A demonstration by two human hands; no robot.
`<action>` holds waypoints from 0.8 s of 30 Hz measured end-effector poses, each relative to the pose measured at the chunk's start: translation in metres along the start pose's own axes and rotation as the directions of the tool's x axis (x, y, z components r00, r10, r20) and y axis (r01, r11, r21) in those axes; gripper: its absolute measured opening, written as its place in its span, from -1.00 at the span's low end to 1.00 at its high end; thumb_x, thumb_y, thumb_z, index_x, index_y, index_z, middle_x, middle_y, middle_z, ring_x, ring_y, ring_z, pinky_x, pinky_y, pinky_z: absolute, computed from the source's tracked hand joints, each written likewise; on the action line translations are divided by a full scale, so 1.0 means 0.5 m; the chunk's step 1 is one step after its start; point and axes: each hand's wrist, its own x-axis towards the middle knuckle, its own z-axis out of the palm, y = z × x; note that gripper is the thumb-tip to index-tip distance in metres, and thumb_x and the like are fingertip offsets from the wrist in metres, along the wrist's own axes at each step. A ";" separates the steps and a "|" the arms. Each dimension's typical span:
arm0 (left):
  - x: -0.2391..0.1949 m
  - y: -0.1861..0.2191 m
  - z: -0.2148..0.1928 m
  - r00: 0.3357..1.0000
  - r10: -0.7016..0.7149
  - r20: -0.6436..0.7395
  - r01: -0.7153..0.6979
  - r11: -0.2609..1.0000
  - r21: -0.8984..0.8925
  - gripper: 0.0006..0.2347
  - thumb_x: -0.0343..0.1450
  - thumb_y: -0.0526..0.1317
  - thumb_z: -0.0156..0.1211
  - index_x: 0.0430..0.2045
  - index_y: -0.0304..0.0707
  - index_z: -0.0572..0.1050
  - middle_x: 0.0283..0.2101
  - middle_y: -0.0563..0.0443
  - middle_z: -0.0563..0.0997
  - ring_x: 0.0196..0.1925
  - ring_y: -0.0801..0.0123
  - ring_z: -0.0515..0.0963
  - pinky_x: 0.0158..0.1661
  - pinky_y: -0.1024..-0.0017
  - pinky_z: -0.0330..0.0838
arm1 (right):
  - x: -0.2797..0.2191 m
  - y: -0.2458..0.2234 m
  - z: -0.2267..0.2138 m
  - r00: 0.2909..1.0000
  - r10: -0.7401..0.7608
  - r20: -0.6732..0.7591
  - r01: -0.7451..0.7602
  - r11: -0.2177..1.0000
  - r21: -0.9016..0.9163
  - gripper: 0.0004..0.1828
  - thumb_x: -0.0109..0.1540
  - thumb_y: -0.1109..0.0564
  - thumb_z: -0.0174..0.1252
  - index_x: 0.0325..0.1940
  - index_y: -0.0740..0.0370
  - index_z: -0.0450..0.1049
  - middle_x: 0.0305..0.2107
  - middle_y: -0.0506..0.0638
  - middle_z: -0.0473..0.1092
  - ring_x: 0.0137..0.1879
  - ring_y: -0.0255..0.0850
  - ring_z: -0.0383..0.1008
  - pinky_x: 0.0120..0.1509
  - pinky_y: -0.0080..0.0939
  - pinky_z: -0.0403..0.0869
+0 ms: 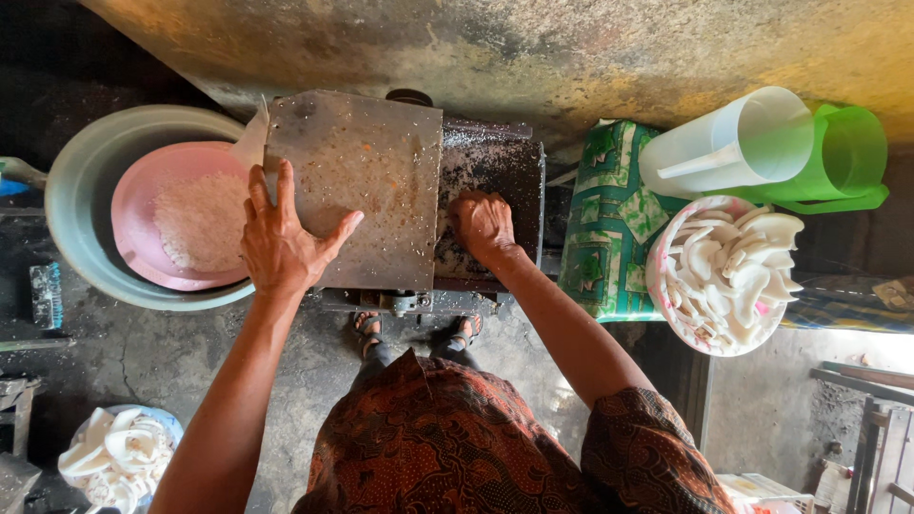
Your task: The person grates white vegetable pieces using a manual grater, collecting the grated material into a pink bowl. They repeatedly pick up pieces from a white bowl, grate them, and place the remaining pieces back into the bowl.
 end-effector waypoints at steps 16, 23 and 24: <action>-0.003 0.011 -0.018 1.000 0.027 0.000 -0.027 0.996 -0.085 -0.13 0.29 0.32 0.38 0.31 -0.46 0.36 0.18 -0.65 0.35 -0.01 -0.51 0.57 -0.20 -0.27 0.56 | 0.028 0.032 0.099 0.997 0.013 0.079 -0.009 0.999 -0.050 -0.78 0.15 0.07 0.05 -0.47 -0.10 0.61 -0.55 -0.03 0.55 -0.28 0.09 0.63 0.01 -0.01 0.55; 0.002 0.019 -0.014 0.987 -0.056 0.148 0.054 0.998 0.019 -0.16 0.32 0.30 0.33 0.38 -0.34 0.30 0.37 -0.49 0.25 0.28 -0.39 0.37 -0.14 -0.35 0.45 | -0.117 0.134 -0.166 0.881 0.003 -0.473 0.114 0.969 0.219 -0.89 0.23 0.09 0.21 -0.34 -0.14 0.59 -0.39 -0.22 0.53 -0.46 -0.18 0.53 -0.40 -0.12 0.40; 0.003 0.019 -0.016 0.983 -0.070 0.167 0.063 0.997 0.050 -0.16 0.33 0.31 0.30 0.39 -0.35 0.29 0.36 -0.53 0.24 0.29 -0.41 0.36 -0.16 -0.38 0.46 | -0.146 0.184 -0.186 0.856 0.154 -0.494 -0.021 0.964 0.264 -0.95 0.27 0.00 0.31 -0.22 -0.14 0.68 -0.36 -0.20 0.57 -0.44 -0.27 0.56 -0.41 -0.20 0.41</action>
